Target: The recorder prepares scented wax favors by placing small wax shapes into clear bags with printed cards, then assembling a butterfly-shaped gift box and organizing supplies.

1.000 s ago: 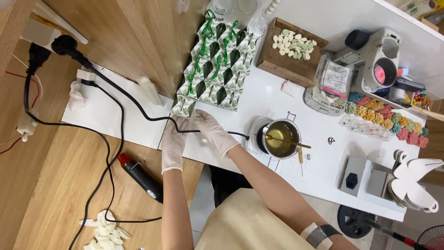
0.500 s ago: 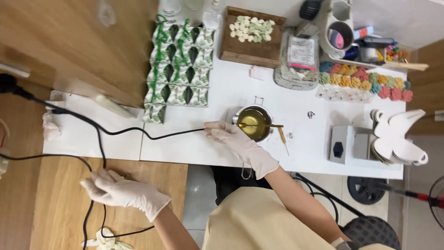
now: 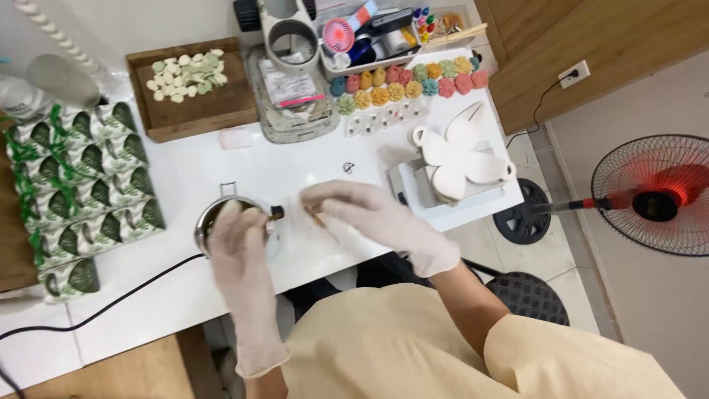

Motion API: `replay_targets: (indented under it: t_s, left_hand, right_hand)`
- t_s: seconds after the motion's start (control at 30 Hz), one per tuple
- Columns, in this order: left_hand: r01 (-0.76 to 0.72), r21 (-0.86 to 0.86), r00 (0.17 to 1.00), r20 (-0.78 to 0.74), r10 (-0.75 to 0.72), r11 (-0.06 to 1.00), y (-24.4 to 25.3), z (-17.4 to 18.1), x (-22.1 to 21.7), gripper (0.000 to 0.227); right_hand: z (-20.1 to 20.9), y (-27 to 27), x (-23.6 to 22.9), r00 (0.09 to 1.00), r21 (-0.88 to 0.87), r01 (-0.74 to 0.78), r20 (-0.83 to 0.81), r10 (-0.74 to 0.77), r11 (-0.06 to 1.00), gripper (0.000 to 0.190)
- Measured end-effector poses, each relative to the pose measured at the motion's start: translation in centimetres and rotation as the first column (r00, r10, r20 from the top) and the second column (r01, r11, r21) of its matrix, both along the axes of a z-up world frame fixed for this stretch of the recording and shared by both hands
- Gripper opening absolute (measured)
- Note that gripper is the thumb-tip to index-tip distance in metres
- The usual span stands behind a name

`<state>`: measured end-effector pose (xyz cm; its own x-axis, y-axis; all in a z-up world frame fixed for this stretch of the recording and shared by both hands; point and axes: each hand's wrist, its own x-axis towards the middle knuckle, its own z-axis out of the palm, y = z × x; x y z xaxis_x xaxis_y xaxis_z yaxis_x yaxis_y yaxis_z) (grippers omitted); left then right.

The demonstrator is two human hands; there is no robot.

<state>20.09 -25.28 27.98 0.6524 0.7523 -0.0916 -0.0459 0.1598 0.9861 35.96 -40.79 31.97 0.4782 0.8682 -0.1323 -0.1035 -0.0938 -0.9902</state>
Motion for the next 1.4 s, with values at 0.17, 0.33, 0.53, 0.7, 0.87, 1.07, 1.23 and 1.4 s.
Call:
replay_targets:
  t_s: [0.17, 0.33, 0.53, 0.7, 0.87, 1.07, 1.23, 1.4]
  left_hand:
    - [0.298, -0.063, 0.917, -0.259, -0.304, 0.953, -11.3, -7.7, 13.2, 0.074]
    - [0.312, -0.149, 0.887, -0.309, -0.344, 0.938, -18.2, -16.2, 24.5, 0.094]
    - [0.170, -0.395, 0.957, -0.151, -0.247, 0.903, -20.4, -14.3, 27.4, 0.053]
    - [0.094, -0.477, 0.927, -0.279, -0.251, 0.874, -20.3, -13.6, 27.7, 0.044]
    - [0.132, -0.486, 0.951, -0.183, -0.248, 0.864, -20.0, -10.8, 26.4, 0.048]
    - [0.146, -0.569, 0.986, 0.018, -0.165, 0.810, -18.1, -11.2, 24.6, 0.051]
    - [0.138, -0.411, 0.990, 0.073, -0.119, 0.901, -12.3, -8.8, 24.4, 0.052]
    - [0.045, -0.314, 0.998, 0.059, -0.028, 0.948, -4.3, 0.4, 24.7, 0.068]
  right_hand:
    - [1.0, -16.1, 9.4, 0.776, -0.374, 0.546, 0.563, -0.284, 0.750, 0.040]
    - [-8.6, -28.9, 15.3, 0.550, -0.400, 0.723, 0.827, -0.118, 0.564, 0.069]
    - [-13.2, -29.4, 15.3, 0.869, -0.544, 0.471, 0.419, -0.262, 0.695, 0.074]
    - [-15.6, -29.7, 15.6, 0.875, -0.692, 0.443, 0.197, -0.443, 0.569, 0.060]
    - [-15.3, -29.3, 17.0, 0.822, -0.562, 0.427, -0.085, -0.563, 0.709, 0.051]
    - [-11.4, -24.8, 17.9, 0.632, -0.464, 0.480, -0.405, -0.661, 0.744, 0.044]
    - [-9.1, -18.8, 19.7, 0.705, -0.373, 0.417, -0.443, -0.554, 0.829, 0.041]
    - [-5.7, -7.3, 24.3, 0.830, -0.026, 0.405, -0.409, -0.380, 0.914, 0.040]
